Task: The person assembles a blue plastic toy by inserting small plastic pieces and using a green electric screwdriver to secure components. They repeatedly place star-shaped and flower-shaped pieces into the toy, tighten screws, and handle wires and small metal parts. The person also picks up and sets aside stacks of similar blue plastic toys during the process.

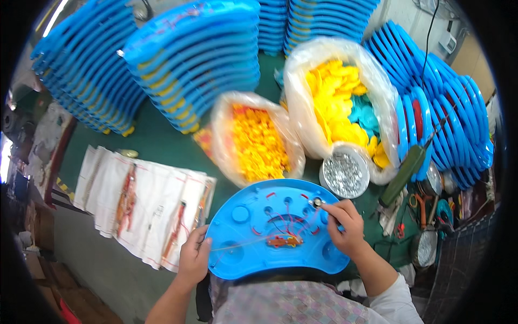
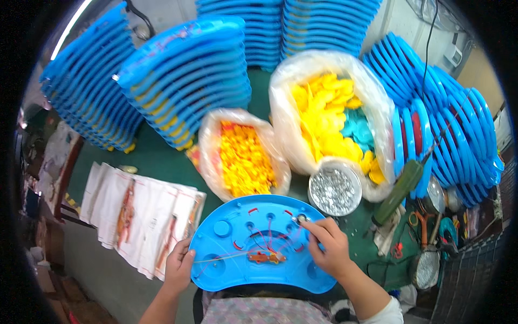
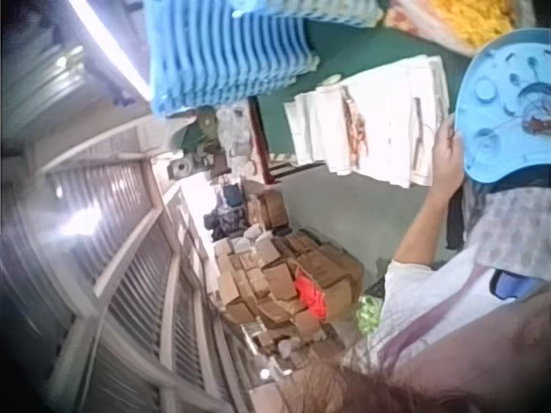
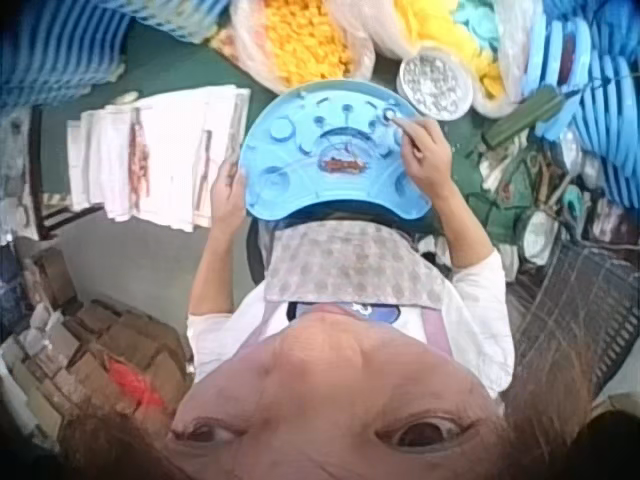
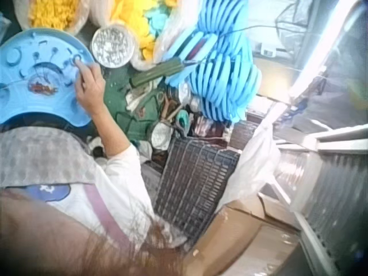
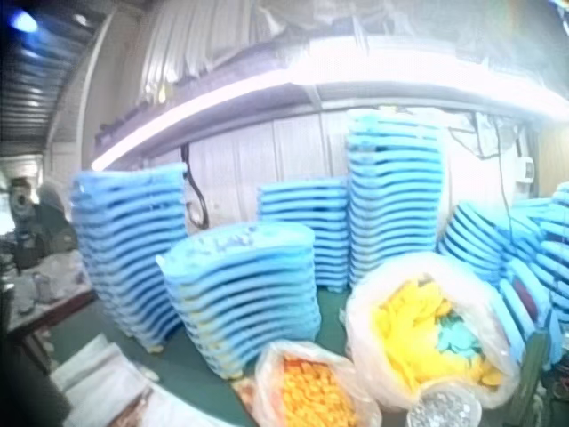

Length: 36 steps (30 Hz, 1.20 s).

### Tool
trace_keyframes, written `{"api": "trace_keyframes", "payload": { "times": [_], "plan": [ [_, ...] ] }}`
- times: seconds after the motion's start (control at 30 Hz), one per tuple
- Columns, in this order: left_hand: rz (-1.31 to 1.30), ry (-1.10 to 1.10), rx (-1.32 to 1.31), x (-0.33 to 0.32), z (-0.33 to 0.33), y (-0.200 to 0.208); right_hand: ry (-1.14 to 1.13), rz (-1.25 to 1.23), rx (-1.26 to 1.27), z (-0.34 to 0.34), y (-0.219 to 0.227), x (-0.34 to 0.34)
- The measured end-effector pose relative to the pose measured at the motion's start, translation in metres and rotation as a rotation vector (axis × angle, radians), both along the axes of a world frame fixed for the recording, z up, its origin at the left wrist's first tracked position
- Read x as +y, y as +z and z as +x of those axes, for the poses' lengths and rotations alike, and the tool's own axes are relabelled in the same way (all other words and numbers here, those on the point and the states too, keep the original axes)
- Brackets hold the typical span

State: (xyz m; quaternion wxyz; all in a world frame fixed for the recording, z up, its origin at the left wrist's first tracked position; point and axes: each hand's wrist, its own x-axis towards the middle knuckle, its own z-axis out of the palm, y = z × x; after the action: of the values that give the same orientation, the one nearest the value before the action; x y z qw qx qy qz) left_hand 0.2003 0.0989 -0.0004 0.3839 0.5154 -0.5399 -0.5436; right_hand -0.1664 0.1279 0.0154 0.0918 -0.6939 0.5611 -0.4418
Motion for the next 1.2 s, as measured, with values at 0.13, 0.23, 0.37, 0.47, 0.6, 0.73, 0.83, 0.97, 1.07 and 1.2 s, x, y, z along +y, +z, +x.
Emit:
{"api": "trace_keyframes", "payload": {
  "times": [0.13,0.23,0.37,0.47,0.6,0.73,0.83,0.97,1.07,1.2],
  "plan": [
    [-0.288,0.208,-0.226,-0.042,0.008,0.065,-0.128,-0.374,0.043,-0.010,0.017,0.011],
    [-0.675,0.489,-0.209,-0.112,0.039,0.113,-0.172,-0.337,-0.115,-0.011,0.026,0.019],
    [-0.863,0.382,0.126,-0.228,0.026,0.199,-0.123,-0.324,0.042,-0.010,0.027,0.014],
    [-0.778,0.296,0.253,-0.296,0.028,0.238,-0.041,-0.307,0.084,-0.007,0.018,0.009],
    [-0.416,0.185,0.240,-0.346,0.067,0.245,0.021,-0.281,0.102,0.000,0.017,0.004],
    [-0.363,0.211,0.144,-0.352,0.063,0.240,-0.018,-0.233,0.135,-0.007,0.014,0.005],
    [-0.719,0.580,-0.544,-0.358,0.055,0.240,-0.016,-0.213,0.155,-0.016,0.014,0.003],
    [-1.417,0.447,-1.257,-0.329,0.015,0.205,-0.038,-0.200,0.174,-0.030,0.010,-0.019],
    [-1.389,0.409,-1.450,-0.341,0.052,0.198,-0.130,-0.158,0.139,-0.041,0.011,-0.055],
    [-1.608,0.553,-1.500,-0.322,0.016,0.186,-0.458,-0.154,0.206,-0.104,0.000,-0.113]
  ]
}}
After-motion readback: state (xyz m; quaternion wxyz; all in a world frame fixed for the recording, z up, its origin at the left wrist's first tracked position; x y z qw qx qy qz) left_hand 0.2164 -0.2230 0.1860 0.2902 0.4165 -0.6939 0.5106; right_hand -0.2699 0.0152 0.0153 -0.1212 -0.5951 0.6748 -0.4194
